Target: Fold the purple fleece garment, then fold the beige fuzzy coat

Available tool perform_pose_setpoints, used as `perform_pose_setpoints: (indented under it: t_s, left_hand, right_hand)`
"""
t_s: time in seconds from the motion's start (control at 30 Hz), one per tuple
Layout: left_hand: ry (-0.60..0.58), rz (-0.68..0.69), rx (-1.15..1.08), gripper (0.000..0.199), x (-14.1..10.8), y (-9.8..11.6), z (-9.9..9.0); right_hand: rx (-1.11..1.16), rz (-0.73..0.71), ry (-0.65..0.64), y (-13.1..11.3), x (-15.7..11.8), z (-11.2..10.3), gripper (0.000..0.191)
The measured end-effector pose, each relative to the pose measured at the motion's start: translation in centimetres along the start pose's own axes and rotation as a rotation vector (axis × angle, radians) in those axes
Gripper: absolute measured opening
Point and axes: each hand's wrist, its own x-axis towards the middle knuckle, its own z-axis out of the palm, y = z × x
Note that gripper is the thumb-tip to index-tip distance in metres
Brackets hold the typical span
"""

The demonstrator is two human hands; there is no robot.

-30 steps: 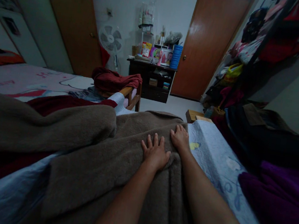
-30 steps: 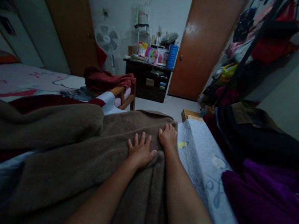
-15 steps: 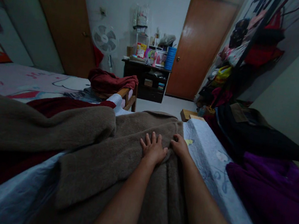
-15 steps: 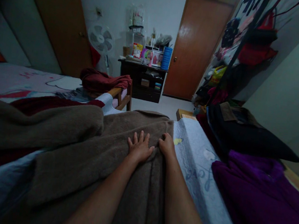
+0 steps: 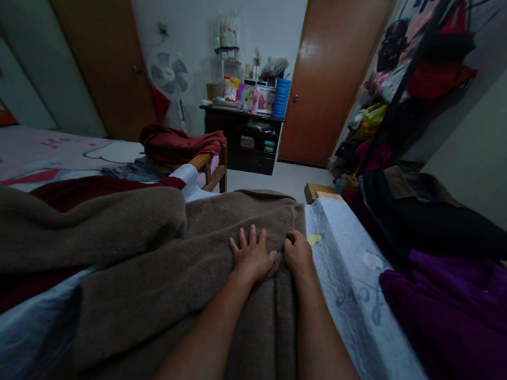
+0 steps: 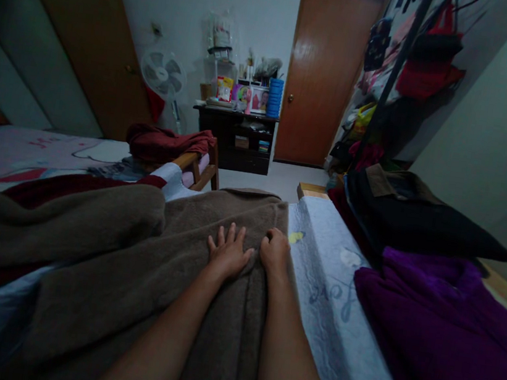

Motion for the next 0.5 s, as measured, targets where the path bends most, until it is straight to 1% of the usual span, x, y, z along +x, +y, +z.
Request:
perform_pose_setpoints:
  t_s: [0.07, 0.2, 0.37, 0.5]
  left_hand:
    - [-0.001, -0.003, 0.007, 0.074, 0.00, 0.06, 0.03]
    - [0.003, -0.011, 0.028, 0.073, 0.09, 0.06, 0.25]
    - [-0.007, 0.005, 0.045, 0.067, 0.03, -0.16, 0.46]
    - [-0.081, -0.016, 0.051, 0.063, 0.48, 0.27, -0.41]
  right_hand:
    - [0.009, -0.008, -0.006, -0.12, 0.15, -0.11, 0.033]
    - [0.056, -0.028, -0.035, -0.27, 0.38, -0.27, 0.042]
    - [-0.068, -0.031, -0.170, -0.65, 0.06, -0.23, 0.044]
    - [-0.139, -0.007, -0.268, -0.93, -0.29, -0.11, 0.051]
